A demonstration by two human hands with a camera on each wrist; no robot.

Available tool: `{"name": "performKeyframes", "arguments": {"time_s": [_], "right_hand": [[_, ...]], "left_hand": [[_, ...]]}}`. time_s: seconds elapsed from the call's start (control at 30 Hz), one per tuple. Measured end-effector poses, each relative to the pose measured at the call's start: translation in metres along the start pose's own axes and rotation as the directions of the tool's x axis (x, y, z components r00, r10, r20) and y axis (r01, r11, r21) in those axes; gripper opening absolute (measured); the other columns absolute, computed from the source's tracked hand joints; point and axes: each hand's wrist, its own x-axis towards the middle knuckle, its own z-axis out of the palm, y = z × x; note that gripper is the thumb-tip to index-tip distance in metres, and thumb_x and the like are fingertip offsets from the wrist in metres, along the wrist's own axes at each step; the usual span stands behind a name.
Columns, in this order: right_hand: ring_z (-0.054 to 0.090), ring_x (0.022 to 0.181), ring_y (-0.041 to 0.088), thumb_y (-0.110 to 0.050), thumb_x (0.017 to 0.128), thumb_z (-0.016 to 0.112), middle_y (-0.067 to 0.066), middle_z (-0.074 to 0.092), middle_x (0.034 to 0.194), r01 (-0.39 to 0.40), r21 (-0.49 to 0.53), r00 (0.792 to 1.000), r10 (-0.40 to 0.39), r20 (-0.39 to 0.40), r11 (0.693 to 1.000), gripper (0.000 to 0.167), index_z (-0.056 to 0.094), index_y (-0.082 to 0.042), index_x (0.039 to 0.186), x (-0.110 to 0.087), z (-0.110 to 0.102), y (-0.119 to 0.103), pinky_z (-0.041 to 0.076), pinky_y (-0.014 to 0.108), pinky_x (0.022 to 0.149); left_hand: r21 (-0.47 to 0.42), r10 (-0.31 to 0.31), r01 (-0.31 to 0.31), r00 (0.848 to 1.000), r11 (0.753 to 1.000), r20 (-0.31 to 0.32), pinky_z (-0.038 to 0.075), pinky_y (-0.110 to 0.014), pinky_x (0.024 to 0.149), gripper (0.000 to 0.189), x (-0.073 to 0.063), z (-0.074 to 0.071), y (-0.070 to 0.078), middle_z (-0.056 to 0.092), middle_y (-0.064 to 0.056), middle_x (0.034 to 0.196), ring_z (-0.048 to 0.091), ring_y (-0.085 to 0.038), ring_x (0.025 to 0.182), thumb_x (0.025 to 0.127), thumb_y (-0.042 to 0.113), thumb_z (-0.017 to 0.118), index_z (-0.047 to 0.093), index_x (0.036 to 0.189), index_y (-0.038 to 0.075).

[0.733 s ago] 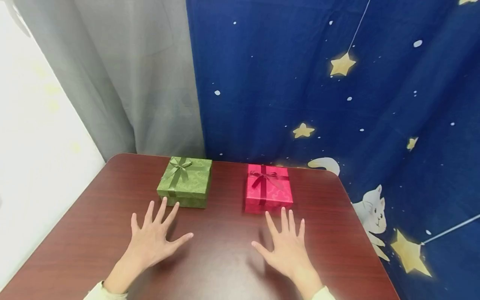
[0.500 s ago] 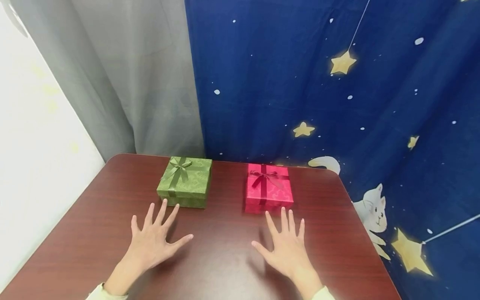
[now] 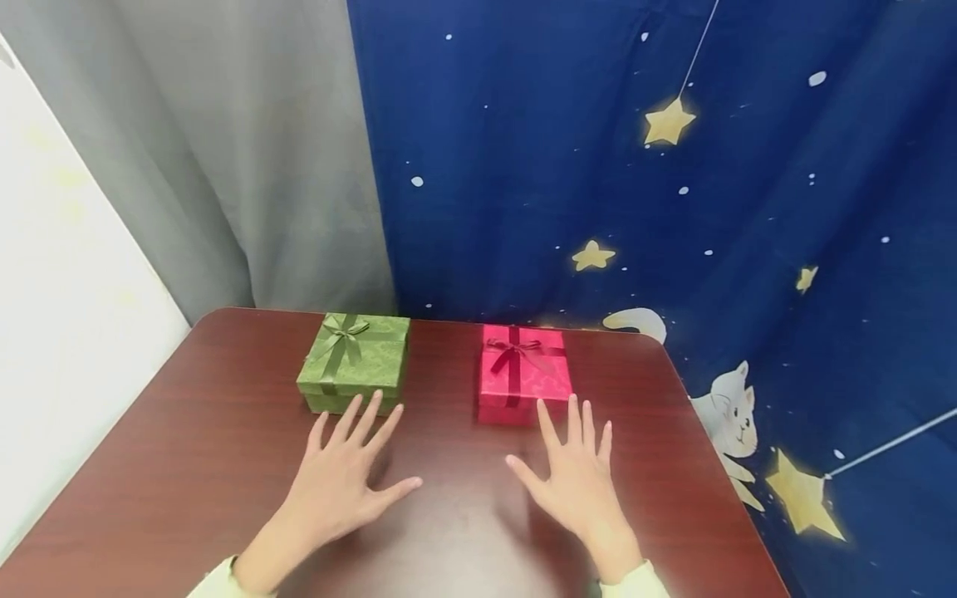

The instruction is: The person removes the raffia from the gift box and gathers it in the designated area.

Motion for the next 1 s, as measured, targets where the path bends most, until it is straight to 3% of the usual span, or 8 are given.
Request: {"name": "performKeyframes", "arguments": {"time_s": [0.23,0.47,0.6,0.7,0.8,0.9,0.93,1.0], "right_hand": [[0.003,0.154,0.052,-0.068,0.095,0.057,0.031,0.011,0.167,-0.039,0.050,0.998,0.037,0.044,0.998,0.093,0.026,-0.017,0.166,0.038,-0.007,0.015,0.000,0.073,0.118],[0.006,0.152,0.057,-0.059,0.103,0.047,0.036,0.011,0.165,-0.114,0.154,0.988,0.096,0.124,0.981,0.083,0.021,-0.011,0.166,0.075,-0.004,0.046,0.006,0.074,0.118],[0.024,0.148,0.056,-0.053,0.108,0.039,0.038,0.026,0.159,-0.217,0.260,0.970,0.178,0.166,0.941,0.079,0.020,-0.001,0.164,0.103,0.004,0.060,0.020,0.069,0.118],[0.035,0.144,0.053,-0.047,0.109,0.040,0.037,0.038,0.154,-0.331,0.370,0.941,0.272,0.203,0.868,0.075,0.028,0.009,0.158,0.120,0.011,0.066,0.029,0.064,0.117],[0.044,0.139,0.050,-0.038,0.109,0.045,0.036,0.048,0.147,-0.416,0.461,0.909,0.349,0.227,0.784,0.067,0.040,0.015,0.149,0.130,0.017,0.067,0.034,0.061,0.115],[0.055,0.128,0.046,-0.029,0.107,0.053,0.035,0.058,0.136,-0.442,0.516,0.895,0.400,0.198,0.734,0.056,0.051,0.015,0.141,0.134,0.022,0.068,0.042,0.056,0.110],[0.058,0.124,0.045,-0.027,0.106,0.055,0.034,0.061,0.133,-0.439,0.527,0.895,0.410,0.178,0.728,0.054,0.053,0.015,0.139,0.134,0.023,0.068,0.045,0.055,0.108],[0.063,0.117,0.043,-0.024,0.105,0.059,0.033,0.065,0.127,-0.427,0.553,0.893,0.427,0.138,0.715,0.051,0.057,0.015,0.136,0.137,0.024,0.069,0.048,0.053,0.104]], "left_hand": [[-0.019,0.078,-0.076,0.994,0.997,0.079,0.025,-0.066,0.117,0.091,0.068,0.023,0.017,0.033,-0.012,0.167,0.030,-0.034,0.153,0.091,0.080,0.048,0.041,0.161,0.022],[-0.059,0.100,-0.089,0.973,0.994,0.210,0.038,-0.054,0.115,0.055,0.123,0.061,0.019,0.038,-0.015,0.163,0.040,-0.030,0.148,0.109,0.032,0.047,0.044,0.157,0.006],[-0.241,0.063,-0.009,0.974,0.970,0.218,0.048,-0.050,0.107,0.044,0.153,0.081,0.016,0.055,-0.024,0.147,0.055,-0.034,0.136,0.108,0.017,0.047,0.054,0.144,-0.007],[-0.478,-0.023,0.140,0.970,0.867,0.242,0.055,-0.044,0.091,0.035,0.169,0.093,0.018,0.071,-0.026,0.111,0.069,-0.036,0.105,0.108,0.016,0.045,0.068,0.117,-0.010],[-0.707,-0.085,0.295,0.944,0.642,0.317,0.059,-0.040,0.074,0.039,0.176,0.101,0.023,0.069,-0.021,0.085,0.070,-0.032,0.078,0.111,0.018,0.043,0.068,0.102,-0.011],[-0.819,-0.089,0.379,0.921,0.431,0.379,0.062,-0.039,0.070,0.041,0.180,0.105,0.030,0.070,-0.018,0.082,0.073,-0.028,0.070,0.111,0.021,0.047,0.067,0.110,-0.015],[-0.838,-0.088,0.384,0.920,0.389,0.381,0.063,-0.040,0.070,0.041,0.181,0.105,0.032,0.070,-0.018,0.082,0.073,-0.026,0.069,0.111,0.021,0.049,0.066,0.114,-0.016],[-0.851,-0.098,0.394,0.918,0.348,0.385,0.063,-0.039,0.072,0.041,0.184,0.105,0.034,0.070,-0.017,0.080,0.073,-0.022,0.067,0.109,0.021,0.055,0.066,0.118,-0.017]]}}
